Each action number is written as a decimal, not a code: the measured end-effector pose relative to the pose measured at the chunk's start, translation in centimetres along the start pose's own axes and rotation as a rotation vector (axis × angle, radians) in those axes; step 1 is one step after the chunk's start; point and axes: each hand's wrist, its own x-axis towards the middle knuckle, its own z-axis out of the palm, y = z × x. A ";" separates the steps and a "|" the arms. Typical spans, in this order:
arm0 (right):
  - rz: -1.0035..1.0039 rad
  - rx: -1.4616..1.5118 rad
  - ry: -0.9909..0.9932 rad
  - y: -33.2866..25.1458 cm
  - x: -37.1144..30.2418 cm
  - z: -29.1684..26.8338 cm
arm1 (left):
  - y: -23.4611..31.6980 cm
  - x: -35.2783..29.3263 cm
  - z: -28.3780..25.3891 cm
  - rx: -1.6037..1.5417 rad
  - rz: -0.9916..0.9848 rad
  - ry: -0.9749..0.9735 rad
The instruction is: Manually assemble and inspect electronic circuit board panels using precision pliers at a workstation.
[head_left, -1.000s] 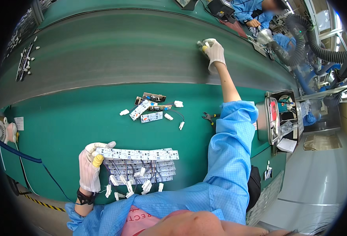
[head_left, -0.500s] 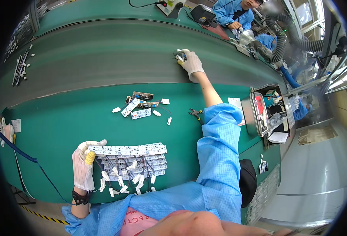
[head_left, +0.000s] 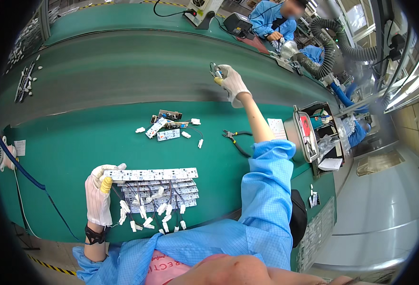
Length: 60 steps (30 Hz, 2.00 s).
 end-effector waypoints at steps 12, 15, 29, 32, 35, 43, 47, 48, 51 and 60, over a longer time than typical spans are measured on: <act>0.040 0.148 -0.305 -4.9 -11.0 -3.6 | 0.1 -0.3 -0.2 -0.054 0.035 0.012; 0.088 0.017 -0.338 -5.4 -12.8 -2.7 | -0.1 -0.1 -0.2 -0.037 0.030 0.008; -0.164 -0.152 -0.327 -3.2 -15.7 -2.6 | 0.0 -0.4 -0.9 -0.087 0.088 0.113; -0.223 -0.277 -0.384 -2.9 -15.8 -3.2 | 0.4 -0.8 -1.1 -0.044 0.079 0.120; -0.235 -0.328 -0.327 -3.3 -16.3 -4.0 | 0.3 -1.0 -1.3 -0.037 0.091 0.135; -0.284 -0.304 0.067 -7.6 -18.7 -4.1 | 1.5 -1.8 -1.6 -0.039 0.073 0.121; -0.179 0.551 -0.112 -11.1 -20.9 -3.8 | 0.8 -3.2 -1.8 -0.046 0.097 0.170; -0.103 0.777 -0.257 -12.8 -22.1 -4.2 | 1.3 -3.2 -1.3 -0.078 0.115 0.154; -0.036 1.114 -0.592 -15.1 -25.3 -4.2 | 1.7 -3.7 -0.6 -0.122 0.113 0.097; 0.101 0.990 -0.273 -16.6 -27.8 -2.7 | 2.1 -5.3 0.3 -0.116 0.073 0.106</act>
